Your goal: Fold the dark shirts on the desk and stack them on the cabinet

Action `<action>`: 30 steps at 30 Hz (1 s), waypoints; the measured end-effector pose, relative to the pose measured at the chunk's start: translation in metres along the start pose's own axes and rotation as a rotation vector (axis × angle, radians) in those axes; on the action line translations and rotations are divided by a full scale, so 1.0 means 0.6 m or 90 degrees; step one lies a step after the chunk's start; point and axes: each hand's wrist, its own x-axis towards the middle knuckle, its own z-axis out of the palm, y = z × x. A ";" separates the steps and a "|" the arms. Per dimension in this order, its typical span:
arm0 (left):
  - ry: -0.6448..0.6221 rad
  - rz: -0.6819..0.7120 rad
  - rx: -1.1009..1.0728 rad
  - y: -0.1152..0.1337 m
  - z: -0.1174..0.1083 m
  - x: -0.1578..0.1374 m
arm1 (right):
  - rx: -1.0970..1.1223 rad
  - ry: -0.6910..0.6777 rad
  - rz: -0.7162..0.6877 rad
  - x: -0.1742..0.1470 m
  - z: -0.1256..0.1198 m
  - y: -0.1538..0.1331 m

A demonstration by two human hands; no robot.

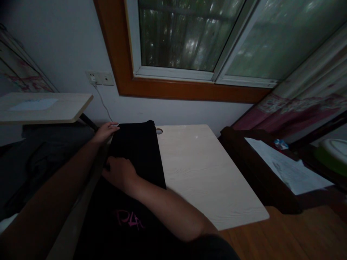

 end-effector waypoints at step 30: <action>-0.041 0.374 0.573 0.025 0.068 -0.085 | -0.090 0.160 -0.036 0.024 -0.010 0.194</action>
